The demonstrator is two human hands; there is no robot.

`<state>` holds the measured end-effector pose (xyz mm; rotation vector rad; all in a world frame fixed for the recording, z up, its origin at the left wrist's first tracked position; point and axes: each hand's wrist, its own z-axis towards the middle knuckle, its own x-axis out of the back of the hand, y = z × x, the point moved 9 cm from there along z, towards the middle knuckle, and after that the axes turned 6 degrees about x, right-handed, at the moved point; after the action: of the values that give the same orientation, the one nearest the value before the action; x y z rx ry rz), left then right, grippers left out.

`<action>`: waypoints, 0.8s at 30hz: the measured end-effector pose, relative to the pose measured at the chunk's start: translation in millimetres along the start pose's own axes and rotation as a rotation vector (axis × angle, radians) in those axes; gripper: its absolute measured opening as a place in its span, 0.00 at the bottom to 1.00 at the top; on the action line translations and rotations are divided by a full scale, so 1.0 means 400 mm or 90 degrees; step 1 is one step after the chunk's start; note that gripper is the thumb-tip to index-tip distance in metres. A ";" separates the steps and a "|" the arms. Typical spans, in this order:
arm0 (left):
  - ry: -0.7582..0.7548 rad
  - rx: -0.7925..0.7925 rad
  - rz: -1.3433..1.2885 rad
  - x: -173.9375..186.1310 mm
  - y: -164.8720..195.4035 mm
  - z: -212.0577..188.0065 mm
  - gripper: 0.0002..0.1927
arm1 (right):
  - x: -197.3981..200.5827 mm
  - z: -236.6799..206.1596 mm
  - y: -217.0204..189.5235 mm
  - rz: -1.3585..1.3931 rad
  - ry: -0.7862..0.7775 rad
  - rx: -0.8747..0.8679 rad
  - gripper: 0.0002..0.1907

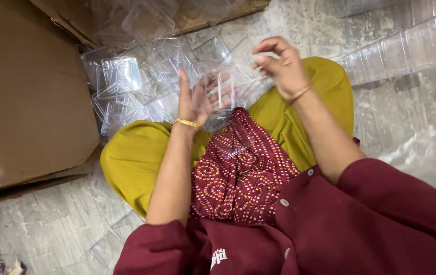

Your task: The person sits on the floor among piles of clear plastic boxes and loose lids. They pick up a base, fit a lid onto it, press the edges to snap it closed, and place the finished box onto a stack or pile beside them, repeating this one box at a time.

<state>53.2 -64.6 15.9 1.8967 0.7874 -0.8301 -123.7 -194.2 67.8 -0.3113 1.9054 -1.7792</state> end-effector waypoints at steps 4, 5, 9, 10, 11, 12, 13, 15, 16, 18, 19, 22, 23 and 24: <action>0.017 0.044 0.031 -0.030 -0.007 -0.016 0.57 | -0.144 -0.039 0.013 -0.258 -0.134 0.097 0.17; 0.029 0.036 0.042 -0.032 -0.001 -0.023 0.56 | -0.165 -0.053 0.018 -0.289 -0.178 0.093 0.24; 0.030 0.039 0.080 -0.047 0.003 -0.029 0.53 | -0.168 -0.074 0.011 -0.409 -0.237 0.030 0.41; 0.037 0.046 0.088 -0.046 0.000 -0.026 0.53 | -0.167 -0.072 -0.003 -0.422 -0.236 0.032 0.42; 0.043 0.052 0.097 -0.044 -0.002 -0.020 0.53 | -0.168 -0.070 -0.017 -0.435 -0.234 0.035 0.44; 0.050 0.057 0.106 -0.041 -0.004 -0.015 0.54 | -0.172 -0.067 -0.031 -0.447 -0.234 0.039 0.45; 0.053 0.061 0.104 -0.037 -0.007 -0.011 0.53 | -0.185 -0.071 -0.055 -0.438 -0.244 0.076 0.49; 0.061 0.068 0.098 -0.029 -0.013 -0.008 0.53 | -0.212 -0.085 -0.100 -0.417 -0.266 0.151 0.56; 0.065 0.069 0.113 -0.026 -0.015 -0.007 0.53 | -0.222 -0.091 -0.110 -0.417 -0.278 0.156 0.58; 0.071 0.074 0.143 -0.024 -0.023 -0.006 0.54 | -0.243 -0.103 -0.123 -0.416 -0.301 0.165 0.61; 0.074 0.075 0.143 -0.024 -0.027 -0.007 0.54 | -0.252 -0.107 -0.129 -0.433 -0.310 0.178 0.62; 0.082 0.078 0.154 -0.024 -0.034 -0.012 0.54 | -0.271 -0.111 -0.134 -0.469 -0.336 0.201 0.63; 0.082 0.079 0.164 -0.024 -0.035 -0.014 0.54 | -0.274 -0.112 -0.132 -0.471 -0.341 0.198 0.63; 0.082 0.081 0.175 -0.024 -0.036 -0.016 0.55 | -0.276 -0.112 -0.130 -0.474 -0.346 0.195 0.63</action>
<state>37.7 -55.1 19.2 2.1298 0.5434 -0.6044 -62.2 -107.0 142.1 -1.3638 1.1698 -2.0903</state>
